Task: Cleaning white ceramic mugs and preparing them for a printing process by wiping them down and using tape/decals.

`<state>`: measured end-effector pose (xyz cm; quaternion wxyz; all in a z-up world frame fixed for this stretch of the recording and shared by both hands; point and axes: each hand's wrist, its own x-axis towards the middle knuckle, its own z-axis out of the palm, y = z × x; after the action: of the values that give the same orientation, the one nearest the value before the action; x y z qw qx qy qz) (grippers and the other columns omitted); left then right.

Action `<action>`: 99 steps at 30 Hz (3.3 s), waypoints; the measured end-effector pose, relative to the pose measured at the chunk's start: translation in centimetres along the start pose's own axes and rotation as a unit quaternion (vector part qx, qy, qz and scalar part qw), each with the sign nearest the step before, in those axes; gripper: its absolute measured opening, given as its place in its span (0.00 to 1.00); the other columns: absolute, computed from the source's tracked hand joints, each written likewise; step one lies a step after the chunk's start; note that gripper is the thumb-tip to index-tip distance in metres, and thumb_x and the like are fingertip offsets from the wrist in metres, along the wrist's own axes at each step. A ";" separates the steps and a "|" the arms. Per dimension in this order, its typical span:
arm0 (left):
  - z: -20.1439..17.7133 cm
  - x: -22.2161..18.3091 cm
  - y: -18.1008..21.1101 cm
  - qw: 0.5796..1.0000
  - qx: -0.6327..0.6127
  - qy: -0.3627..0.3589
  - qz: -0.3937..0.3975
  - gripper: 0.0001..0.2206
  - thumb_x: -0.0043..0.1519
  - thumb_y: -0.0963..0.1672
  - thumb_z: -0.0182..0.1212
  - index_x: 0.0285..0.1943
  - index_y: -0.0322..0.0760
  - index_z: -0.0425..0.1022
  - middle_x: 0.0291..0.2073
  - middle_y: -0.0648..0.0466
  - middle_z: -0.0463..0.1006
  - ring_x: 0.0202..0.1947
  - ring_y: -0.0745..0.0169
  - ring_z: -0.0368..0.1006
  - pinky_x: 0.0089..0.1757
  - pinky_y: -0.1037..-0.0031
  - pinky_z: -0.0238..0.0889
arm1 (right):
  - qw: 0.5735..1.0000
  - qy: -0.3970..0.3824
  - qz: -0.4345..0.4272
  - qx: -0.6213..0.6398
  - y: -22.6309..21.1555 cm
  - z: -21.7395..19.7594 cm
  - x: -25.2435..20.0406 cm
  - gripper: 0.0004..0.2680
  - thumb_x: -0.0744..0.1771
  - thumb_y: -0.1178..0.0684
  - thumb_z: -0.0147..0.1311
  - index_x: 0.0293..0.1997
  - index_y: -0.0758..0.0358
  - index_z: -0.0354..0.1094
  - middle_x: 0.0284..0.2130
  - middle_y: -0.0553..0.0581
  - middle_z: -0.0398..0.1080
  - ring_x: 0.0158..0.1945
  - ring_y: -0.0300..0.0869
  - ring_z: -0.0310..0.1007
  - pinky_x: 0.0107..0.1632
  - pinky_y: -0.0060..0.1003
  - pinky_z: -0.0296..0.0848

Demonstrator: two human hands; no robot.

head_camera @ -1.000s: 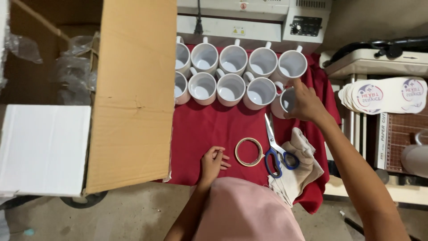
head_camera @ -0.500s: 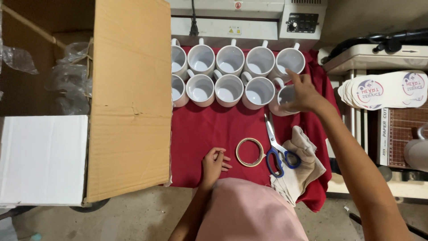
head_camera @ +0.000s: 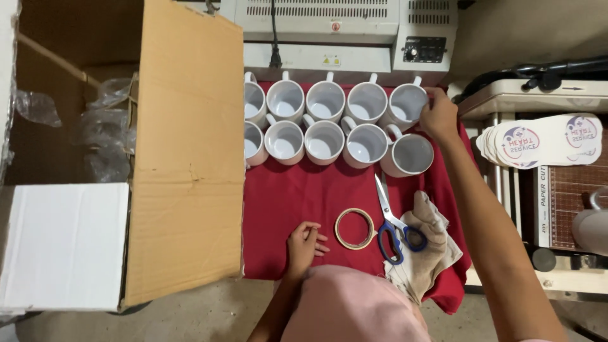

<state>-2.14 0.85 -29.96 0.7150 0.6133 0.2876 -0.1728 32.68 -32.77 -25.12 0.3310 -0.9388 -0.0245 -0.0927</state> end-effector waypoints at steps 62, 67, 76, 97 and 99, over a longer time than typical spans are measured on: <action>-0.3 0.5 -0.2 1.000 -0.010 -0.004 -0.022 0.09 0.68 0.43 0.52 0.51 0.31 0.73 0.34 0.41 0.85 0.24 0.55 0.82 0.24 0.71 0.74 | 0.972 -0.099 0.053 -0.209 -13.4 -6.3 -4.9 0.31 0.63 0.39 0.68 0.72 0.53 0.55 0.55 0.75 0.67 0.48 0.68 0.74 0.44 0.58 0.75; -0.3 0.7 -0.4 1.000 -0.014 -0.004 -0.026 0.09 0.68 0.43 0.52 0.51 0.32 0.72 0.33 0.41 0.84 0.23 0.55 0.81 0.23 0.71 0.72 | 0.990 -0.062 -0.034 -0.121 -6.0 -2.4 0.0 0.40 0.58 0.38 0.76 0.73 0.65 0.52 0.58 0.85 0.61 0.54 0.71 0.68 0.53 0.55 0.72; -0.3 1.1 -1.3 1.000 -0.012 0.000 -0.028 0.09 0.68 0.43 0.53 0.52 0.31 0.72 0.33 0.41 0.84 0.22 0.55 0.81 0.23 0.70 0.73 | 0.986 -0.122 -0.025 -0.113 -6.0 -2.8 1.0 0.39 0.53 0.43 0.78 0.66 0.72 0.62 0.54 0.79 0.69 0.57 0.65 0.70 0.59 0.51 0.70; 0.0 0.6 -0.1 1.000 0.008 0.011 -0.027 0.09 0.68 0.42 0.52 0.51 0.31 0.73 0.32 0.42 0.85 0.22 0.55 0.82 0.23 0.71 0.73 | 0.990 -0.085 -0.091 -0.065 -5.8 -1.6 1.1 0.38 0.54 0.38 0.79 0.65 0.74 0.66 0.54 0.75 0.72 0.57 0.61 0.73 0.60 0.50 0.71; -0.1 0.7 -0.5 1.000 -0.004 0.012 -0.025 0.09 0.68 0.43 0.53 0.51 0.31 0.72 0.32 0.41 0.84 0.22 0.55 0.81 0.22 0.71 0.72 | 0.993 -0.077 -0.072 -0.059 -6.1 -1.5 0.7 0.38 0.54 0.39 0.79 0.66 0.72 0.65 0.55 0.75 0.70 0.57 0.62 0.72 0.59 0.51 0.71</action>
<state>-1.94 0.92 -30.82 0.7096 0.6048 0.3121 -0.1824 32.46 -29.00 -20.05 0.2641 -0.9569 -0.1118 -0.0451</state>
